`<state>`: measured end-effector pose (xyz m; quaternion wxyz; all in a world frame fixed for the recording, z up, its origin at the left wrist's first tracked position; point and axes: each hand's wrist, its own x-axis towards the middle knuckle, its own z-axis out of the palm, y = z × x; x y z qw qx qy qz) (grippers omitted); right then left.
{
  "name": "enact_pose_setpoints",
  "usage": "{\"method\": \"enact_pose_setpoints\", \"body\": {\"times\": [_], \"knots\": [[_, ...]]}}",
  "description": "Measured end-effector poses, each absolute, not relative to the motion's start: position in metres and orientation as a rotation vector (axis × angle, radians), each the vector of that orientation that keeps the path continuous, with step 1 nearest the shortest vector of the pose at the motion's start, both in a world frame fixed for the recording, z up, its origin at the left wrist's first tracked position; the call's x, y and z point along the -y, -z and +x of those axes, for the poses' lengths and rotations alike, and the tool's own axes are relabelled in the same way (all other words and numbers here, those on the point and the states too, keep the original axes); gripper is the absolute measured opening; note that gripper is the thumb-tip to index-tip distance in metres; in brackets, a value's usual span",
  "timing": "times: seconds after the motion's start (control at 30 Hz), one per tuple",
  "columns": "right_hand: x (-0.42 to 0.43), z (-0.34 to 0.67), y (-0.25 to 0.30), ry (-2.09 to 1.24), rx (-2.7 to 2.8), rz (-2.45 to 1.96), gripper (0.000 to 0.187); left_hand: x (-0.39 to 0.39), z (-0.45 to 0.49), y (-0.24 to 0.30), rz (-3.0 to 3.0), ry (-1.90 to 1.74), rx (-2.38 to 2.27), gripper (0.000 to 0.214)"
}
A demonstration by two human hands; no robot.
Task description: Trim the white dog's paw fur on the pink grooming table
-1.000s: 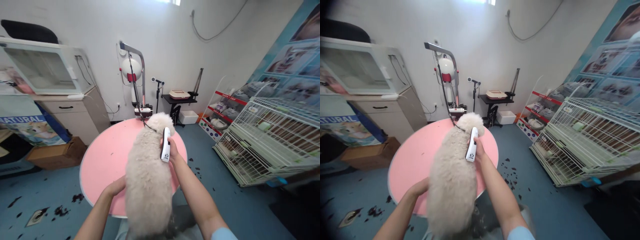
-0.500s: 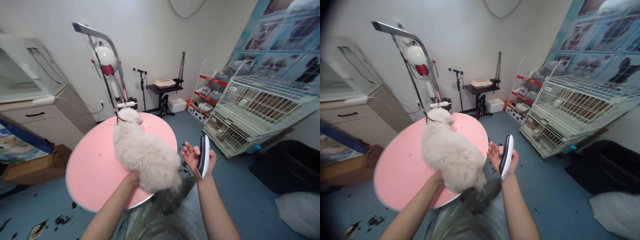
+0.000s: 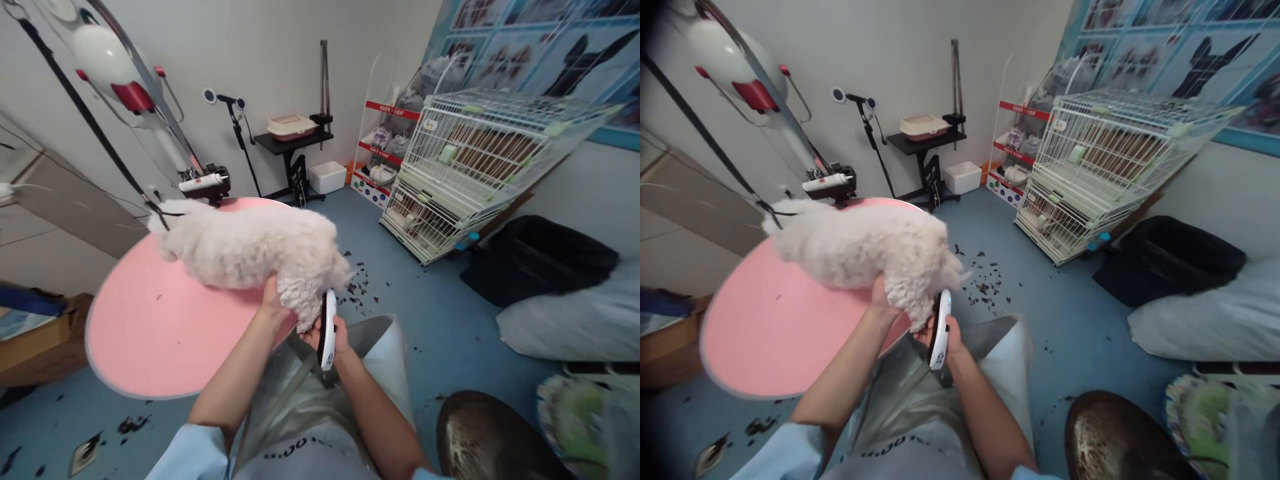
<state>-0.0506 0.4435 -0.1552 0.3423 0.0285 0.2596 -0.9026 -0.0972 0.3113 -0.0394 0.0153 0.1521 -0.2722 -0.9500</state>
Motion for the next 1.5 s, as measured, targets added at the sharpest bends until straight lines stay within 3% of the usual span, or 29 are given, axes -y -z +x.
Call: {"method": "enact_pose_setpoints", "body": {"times": [0.17, 0.33, 0.43, 0.53, 0.67, 0.87, 1.07, 1.33, 1.5], "knots": [[-0.450, -0.040, 0.130, 2.376, -0.525, -0.031, 0.040, -0.329, -0.106, 0.016, 0.410, 2.918, 0.782, 0.038], [-0.467, -0.037, 0.110, 2.551, -0.531, -0.077, 0.039, -0.354, -0.087, 0.037, 0.269, 2.815, 0.813, 0.048], [-0.480, -0.035, 0.109, 2.641, -0.797, -0.070, 0.040, -0.373, -0.060, 0.058, 0.281, 2.896, 1.170, 0.059], [-0.489, -0.029, 0.117, 2.586, -1.138, -0.015, 0.034, -0.386, -0.049, 0.063, 0.526, 2.913, 1.514, 0.041], [-0.495, -0.024, 0.125, 2.533, -1.277, 0.127, 0.029, -0.389, -0.064, 0.041, 0.783, 3.240, 1.319, 0.055], [-0.514, -0.020, 0.123, 2.661, -1.151, 0.519, 0.039, -0.390, -0.074, 0.019, 0.709, 3.120, 0.898, 0.039], [-0.536, -0.015, 0.112, 2.773, -1.102, 0.335, 0.045, -0.391, -0.068, 0.023, 0.519, 3.103, 0.779, 0.027], [-0.517, -0.025, 0.103, 2.816, -1.258, 0.331, 0.055, -0.389, -0.065, 0.037, 0.379, 3.079, 0.731, 0.029], [-0.514, -0.029, 0.105, 2.763, -1.148, 0.410, 0.049, -0.385, -0.064, 0.036, 0.428, 3.083, 0.745, 0.033]]}}
